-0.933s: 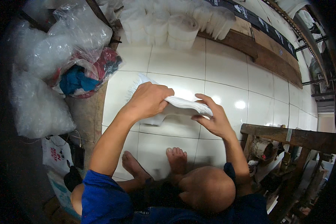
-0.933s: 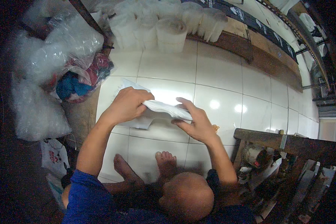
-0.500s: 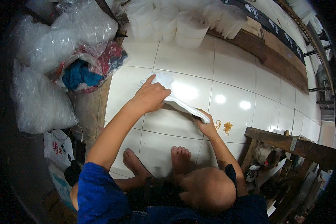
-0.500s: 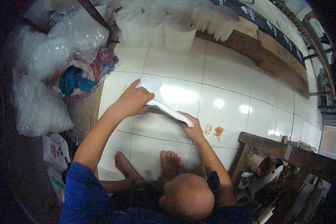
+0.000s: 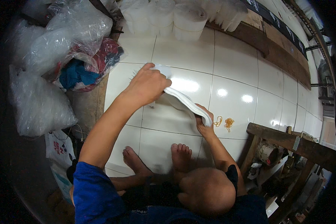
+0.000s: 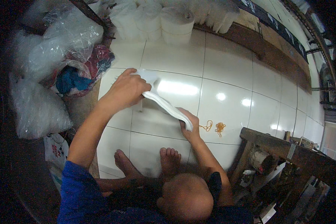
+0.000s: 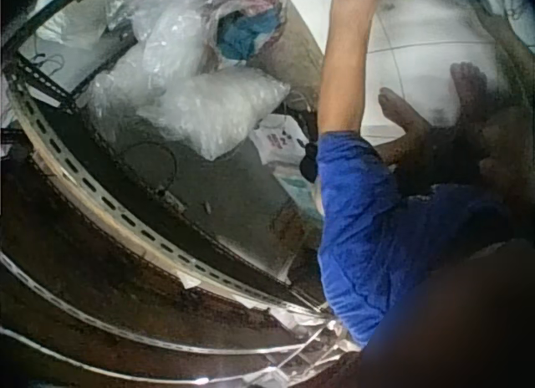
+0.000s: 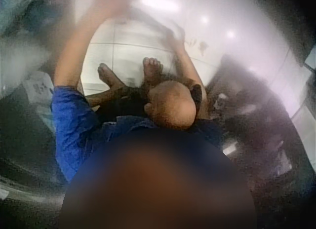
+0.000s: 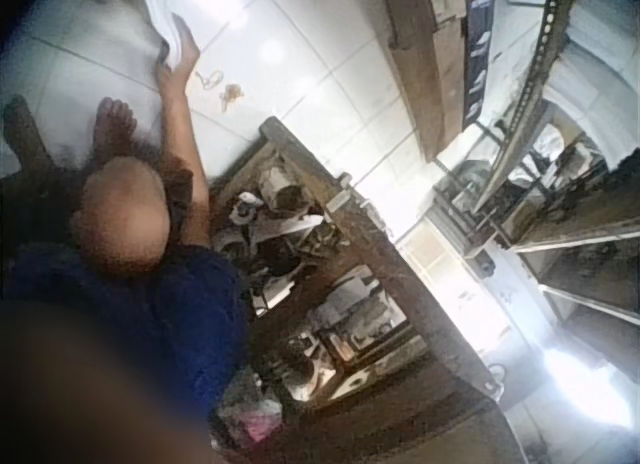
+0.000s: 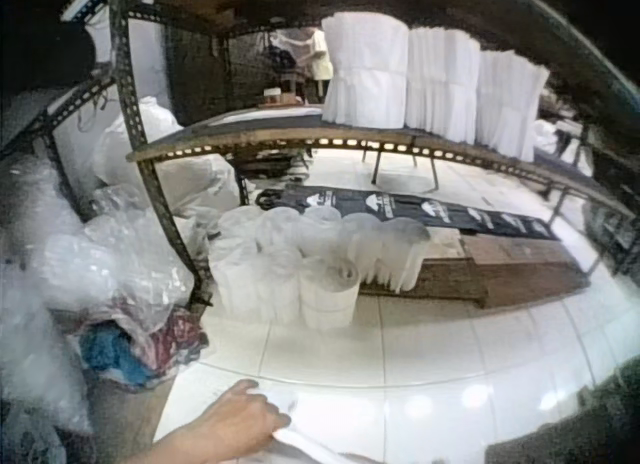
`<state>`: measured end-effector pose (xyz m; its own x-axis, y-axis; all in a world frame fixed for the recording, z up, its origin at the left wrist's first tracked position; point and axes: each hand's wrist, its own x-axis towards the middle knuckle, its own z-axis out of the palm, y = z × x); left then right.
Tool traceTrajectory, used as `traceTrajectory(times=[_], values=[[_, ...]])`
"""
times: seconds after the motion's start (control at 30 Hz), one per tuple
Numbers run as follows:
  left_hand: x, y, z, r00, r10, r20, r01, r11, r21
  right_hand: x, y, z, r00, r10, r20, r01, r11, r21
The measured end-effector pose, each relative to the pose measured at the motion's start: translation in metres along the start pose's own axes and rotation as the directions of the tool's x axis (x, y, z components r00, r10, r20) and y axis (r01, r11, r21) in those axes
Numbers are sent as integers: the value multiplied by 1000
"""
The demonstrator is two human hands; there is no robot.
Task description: The person sits on the floor and repeatedly folds stacks of white plastic sheets by hand. They retrieve sheets from a nearby shelf, fold them into smaller rectangles, and place them into neat piles on the floor.
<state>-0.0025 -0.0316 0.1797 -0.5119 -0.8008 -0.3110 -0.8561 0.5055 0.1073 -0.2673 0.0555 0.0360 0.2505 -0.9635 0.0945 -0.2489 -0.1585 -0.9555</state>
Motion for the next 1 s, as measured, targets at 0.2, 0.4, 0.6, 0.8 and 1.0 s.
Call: traceTrajectory(times=[0.2,0.4,0.6,0.8,1.0], values=[[5,-8,34,992,66,-109,-66,998,3,-12,-1,8,928,367,56,-369,929,34],[16,-15,24,995,46,91,-44,999,-20,0,5,10,974,223,42,-221,974,-52],[1,4,16,998,63,-24,-63,998,-6,-8,-3,2,994,105,-38,-103,994,47],[4,7,35,999,25,27,-24,998,-63,-2,1,1,921,375,105,-372,927,-48],[-20,6,20,979,-144,-147,78,921,-383,50,-76,-50,934,-334,130,357,837,-415]])
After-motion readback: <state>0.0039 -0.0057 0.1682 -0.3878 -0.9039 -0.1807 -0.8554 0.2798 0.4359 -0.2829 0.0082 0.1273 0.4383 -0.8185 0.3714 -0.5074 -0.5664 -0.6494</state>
